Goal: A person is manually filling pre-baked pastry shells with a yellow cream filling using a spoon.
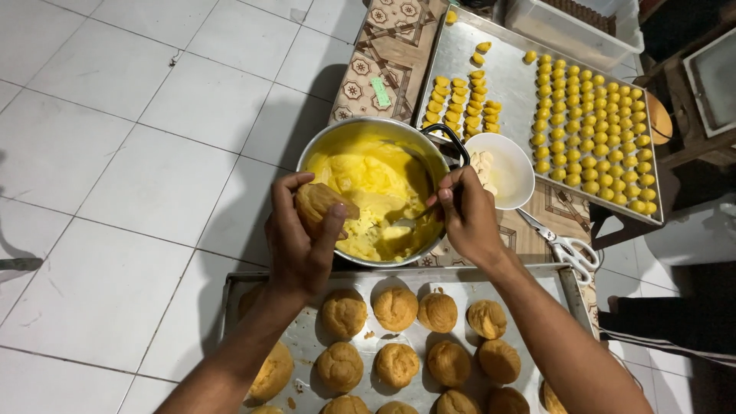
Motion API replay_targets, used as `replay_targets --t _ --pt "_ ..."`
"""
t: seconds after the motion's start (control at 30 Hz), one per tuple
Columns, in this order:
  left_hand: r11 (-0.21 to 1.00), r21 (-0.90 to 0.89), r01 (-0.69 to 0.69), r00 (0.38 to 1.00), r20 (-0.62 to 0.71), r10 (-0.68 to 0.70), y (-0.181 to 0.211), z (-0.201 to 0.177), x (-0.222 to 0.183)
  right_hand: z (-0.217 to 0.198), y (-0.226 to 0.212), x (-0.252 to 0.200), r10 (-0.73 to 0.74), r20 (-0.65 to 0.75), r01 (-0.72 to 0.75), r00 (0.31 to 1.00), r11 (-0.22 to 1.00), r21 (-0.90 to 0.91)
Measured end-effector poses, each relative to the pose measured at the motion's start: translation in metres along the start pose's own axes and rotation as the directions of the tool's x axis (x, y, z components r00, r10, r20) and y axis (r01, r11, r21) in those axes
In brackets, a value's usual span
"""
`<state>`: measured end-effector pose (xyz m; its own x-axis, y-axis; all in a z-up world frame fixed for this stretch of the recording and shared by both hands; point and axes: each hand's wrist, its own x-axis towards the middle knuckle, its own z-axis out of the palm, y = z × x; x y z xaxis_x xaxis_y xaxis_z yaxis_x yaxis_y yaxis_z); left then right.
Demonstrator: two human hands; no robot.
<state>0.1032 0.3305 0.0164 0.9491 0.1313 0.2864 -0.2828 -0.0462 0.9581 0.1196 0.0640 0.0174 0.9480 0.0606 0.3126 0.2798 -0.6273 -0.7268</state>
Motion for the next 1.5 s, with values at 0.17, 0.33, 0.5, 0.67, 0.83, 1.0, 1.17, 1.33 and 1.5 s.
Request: replay_targets --t 0.17,0.33,0.5,0.67,0.83,1.0,1.17,1.33,1.5 --pt "0.994 -0.105 0.041 0.999 0.011 -0.04 0.004 -0.001 0.002 -0.004 -0.003 0.005 0.102 0.012 -0.103 0.995 0.99 0.093" --pt "0.981 -0.175 0.086 0.996 0.002 -0.087 0.016 0.002 0.005 -0.008 -0.01 0.011 0.235 0.001 -0.221 0.972 0.913 0.344" --pt "0.955 -0.258 0.145 0.989 0.007 -0.148 0.014 0.003 0.012 -0.005 0.009 0.015 0.355 -0.035 -0.269 0.934 0.768 0.581" --pt "0.797 -0.494 0.348 0.923 0.029 -0.385 0.005 0.007 0.025 -0.013 0.004 0.014 0.575 -0.015 -0.398 0.818 0.585 0.707" --pt "0.663 -0.594 0.455 0.846 0.055 -0.531 0.007 0.021 0.024 -0.025 -0.018 0.011 0.646 -0.008 -0.397 0.763 0.479 0.783" --pt "0.558 -0.646 0.521 0.795 0.131 -0.592 0.01 0.035 0.024 -0.04 -0.037 0.002 0.646 -0.035 -0.335 0.762 0.441 0.833" --pt "0.369 -0.639 0.675 0.652 0.282 -0.704 0.053 0.043 0.013 -0.054 -0.074 -0.01 0.547 -0.155 -0.185 0.823 0.516 0.836" --pt "0.224 -0.592 0.774 0.545 0.442 -0.713 0.04 0.064 -0.002 -0.066 -0.089 -0.023 0.373 -0.292 -0.013 0.881 0.636 0.772" --pt "0.171 -0.511 0.842 0.471 0.544 -0.694 0.029 0.072 -0.009 -0.079 -0.095 -0.035 0.154 -0.398 0.135 0.904 0.782 0.608"
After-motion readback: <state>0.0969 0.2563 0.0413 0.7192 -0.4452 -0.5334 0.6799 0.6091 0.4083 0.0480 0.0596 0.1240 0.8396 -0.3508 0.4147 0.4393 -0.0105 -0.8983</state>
